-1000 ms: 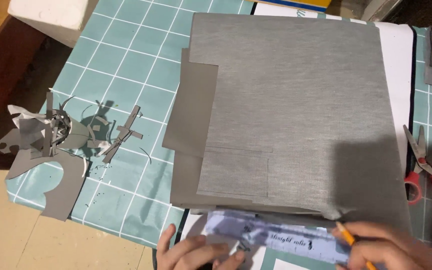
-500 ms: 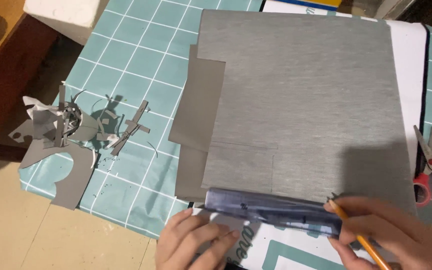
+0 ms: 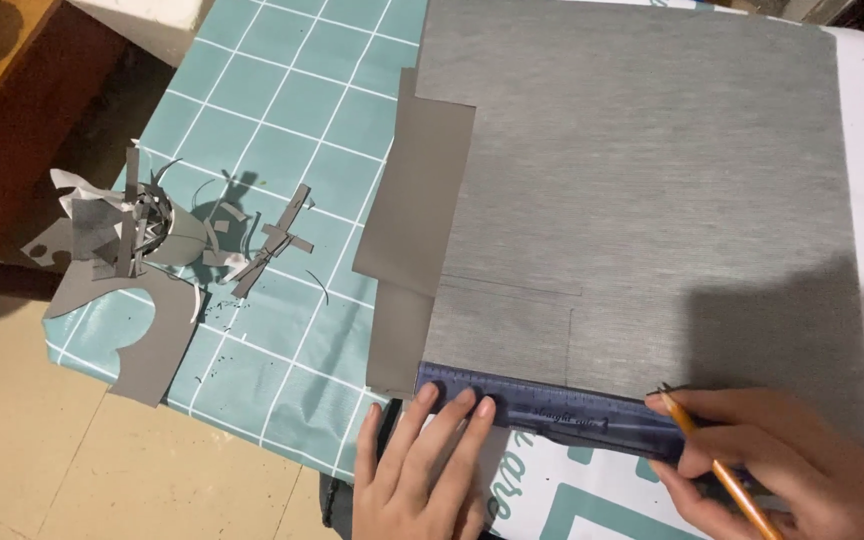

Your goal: Marking layout lines on a piece of grey material using a ruler and pencil on a cutting table.

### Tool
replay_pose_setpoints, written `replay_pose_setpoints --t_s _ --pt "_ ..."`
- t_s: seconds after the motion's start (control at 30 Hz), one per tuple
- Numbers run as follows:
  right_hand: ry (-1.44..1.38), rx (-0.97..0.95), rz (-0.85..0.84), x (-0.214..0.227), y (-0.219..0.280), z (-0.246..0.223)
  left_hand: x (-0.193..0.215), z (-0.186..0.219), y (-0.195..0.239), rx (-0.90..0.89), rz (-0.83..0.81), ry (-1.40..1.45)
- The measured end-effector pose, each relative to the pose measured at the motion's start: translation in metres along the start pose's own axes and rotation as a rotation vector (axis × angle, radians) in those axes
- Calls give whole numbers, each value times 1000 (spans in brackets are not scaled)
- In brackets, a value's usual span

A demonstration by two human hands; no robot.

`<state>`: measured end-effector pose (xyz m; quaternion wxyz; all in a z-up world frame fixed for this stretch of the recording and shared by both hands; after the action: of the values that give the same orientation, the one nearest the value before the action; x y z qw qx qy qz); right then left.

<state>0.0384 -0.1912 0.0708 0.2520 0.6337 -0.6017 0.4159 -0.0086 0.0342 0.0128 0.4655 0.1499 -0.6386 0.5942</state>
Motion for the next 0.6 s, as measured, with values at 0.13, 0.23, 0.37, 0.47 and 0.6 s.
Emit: replay_pose_setpoints --t_s 0.13,0.23,0.37,0.47,0.6 --pt "4 13 -27 -5 -1 1 -3 -1 7 16 45 -7" --pt "54 53 -57 -10 3 6 -5 -3 9 34 30 23" --pt "57 87 1 -12 5 8 -6 -5 10 18 57 27" --pt "61 75 -5 -10 3 6 -4 -5 7 17 70 35" --pt "86 -51 -14 -10 3 3 2 -5 -3 29 102 7"
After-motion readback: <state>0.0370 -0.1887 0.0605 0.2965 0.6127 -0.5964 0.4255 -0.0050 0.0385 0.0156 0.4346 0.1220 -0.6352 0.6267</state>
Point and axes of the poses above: each hand's wrist, its own y-axis away from the middle knuckle, its own x-axis out of the back of the hand, z = x × y, the point moved 7 cm from there along -y, towards the middle knuckle, and after that the axes turned 10 degrees about -x, right-handed, at the moved point
